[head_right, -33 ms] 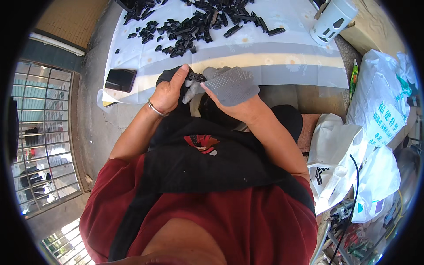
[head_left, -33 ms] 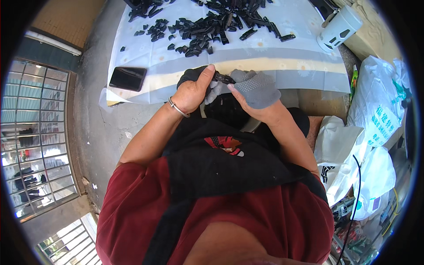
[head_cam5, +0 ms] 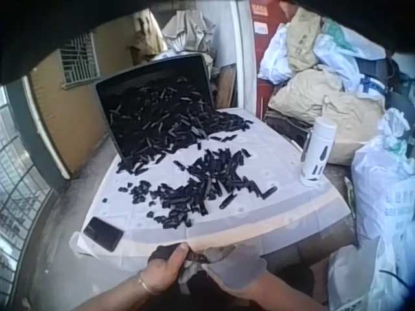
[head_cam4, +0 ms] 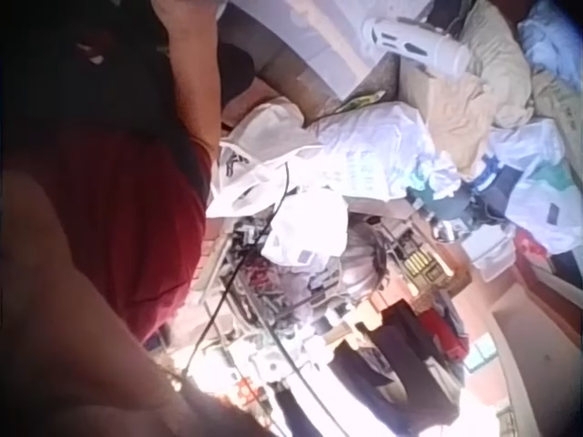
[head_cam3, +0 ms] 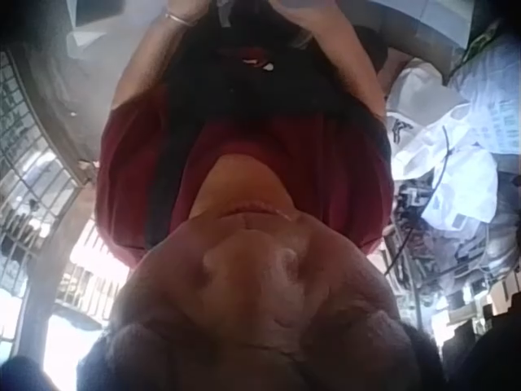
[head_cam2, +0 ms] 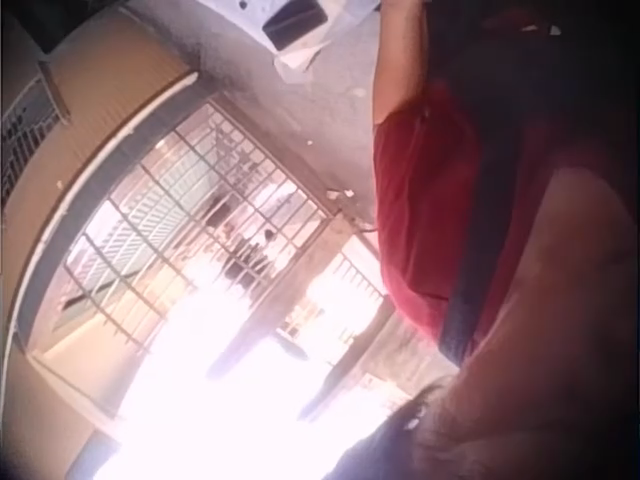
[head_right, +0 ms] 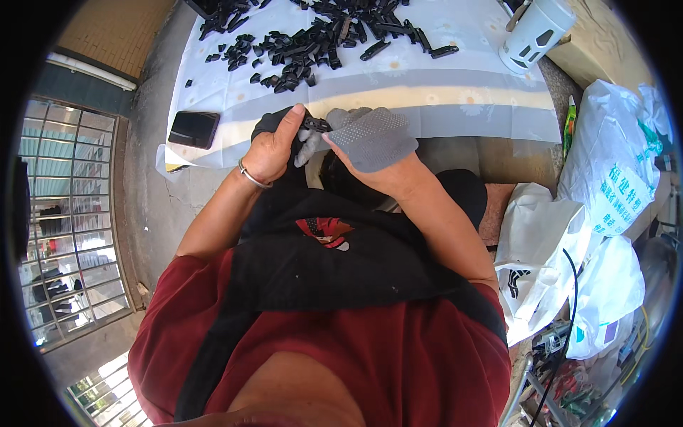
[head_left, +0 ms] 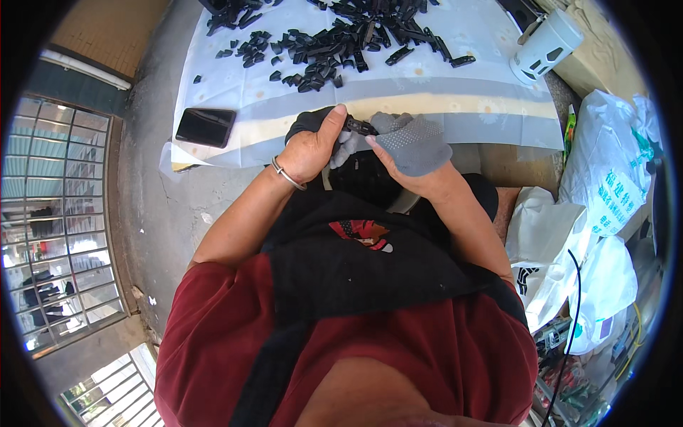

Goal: Sorting and inspecting small black plastic components on a workbench in a production facility.

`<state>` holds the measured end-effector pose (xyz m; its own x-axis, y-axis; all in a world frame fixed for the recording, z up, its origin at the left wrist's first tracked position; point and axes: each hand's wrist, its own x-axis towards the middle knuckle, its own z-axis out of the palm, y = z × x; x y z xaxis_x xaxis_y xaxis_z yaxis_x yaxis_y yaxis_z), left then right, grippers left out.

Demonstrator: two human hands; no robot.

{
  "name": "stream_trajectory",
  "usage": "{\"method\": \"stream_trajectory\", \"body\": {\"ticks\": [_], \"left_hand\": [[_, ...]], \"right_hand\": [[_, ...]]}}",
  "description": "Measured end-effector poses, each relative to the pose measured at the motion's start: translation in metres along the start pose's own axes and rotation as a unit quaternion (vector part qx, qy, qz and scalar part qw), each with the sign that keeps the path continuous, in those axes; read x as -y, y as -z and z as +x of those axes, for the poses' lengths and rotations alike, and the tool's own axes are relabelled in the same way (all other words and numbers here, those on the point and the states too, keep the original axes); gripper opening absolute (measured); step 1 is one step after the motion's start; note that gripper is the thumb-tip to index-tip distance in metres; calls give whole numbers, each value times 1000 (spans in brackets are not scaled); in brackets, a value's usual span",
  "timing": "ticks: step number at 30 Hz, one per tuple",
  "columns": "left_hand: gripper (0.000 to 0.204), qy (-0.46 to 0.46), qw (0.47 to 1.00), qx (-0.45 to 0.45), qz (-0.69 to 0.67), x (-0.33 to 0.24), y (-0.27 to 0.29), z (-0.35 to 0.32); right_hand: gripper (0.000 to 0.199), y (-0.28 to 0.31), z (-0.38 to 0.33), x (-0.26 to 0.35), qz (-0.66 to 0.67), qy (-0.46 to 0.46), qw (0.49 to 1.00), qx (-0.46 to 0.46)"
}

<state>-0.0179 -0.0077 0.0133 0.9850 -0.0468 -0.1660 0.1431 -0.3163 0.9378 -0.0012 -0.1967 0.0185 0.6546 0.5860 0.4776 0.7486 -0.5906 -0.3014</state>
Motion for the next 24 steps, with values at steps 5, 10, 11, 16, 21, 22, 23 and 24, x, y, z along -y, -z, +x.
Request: {"method": "stream_trajectory", "body": {"ticks": [5, 10, 11, 16, 21, 22, 23, 24], "left_hand": [[40, -83, 983, 40, 156, -8, 1, 1], [41, -150, 962, 58, 220, -7, -1, 1], [42, -135, 949, 87, 271, -7, 2, 2], [34, -166, 872, -114, 446, -3, 15, 33], [24, -179, 840, -151, 489, 6, 7, 75], [23, -183, 830, -139, 509, 9, 5, 79], [22, -186, 818, -127, 530, 10, 3, 82], [15, -228, 811, -148, 517, 13, 0, 81]], "right_hand": [[18, -11, 6, -2, -30, 45, 998, -34], [23, -18, -1, 2, 20, 22, 1000, 10], [26, -18, 0, 1, 54, -8, 997, 59], [33, 5, 33, -31, 3, -121, 983, 139], [30, -12, 88, -82, -112, -213, 963, 119], [27, -13, 93, -84, -140, -214, 953, 161], [27, -16, 93, -85, -140, -213, 954, 160], [24, -20, 92, -86, -162, -191, 954, 165]]}}
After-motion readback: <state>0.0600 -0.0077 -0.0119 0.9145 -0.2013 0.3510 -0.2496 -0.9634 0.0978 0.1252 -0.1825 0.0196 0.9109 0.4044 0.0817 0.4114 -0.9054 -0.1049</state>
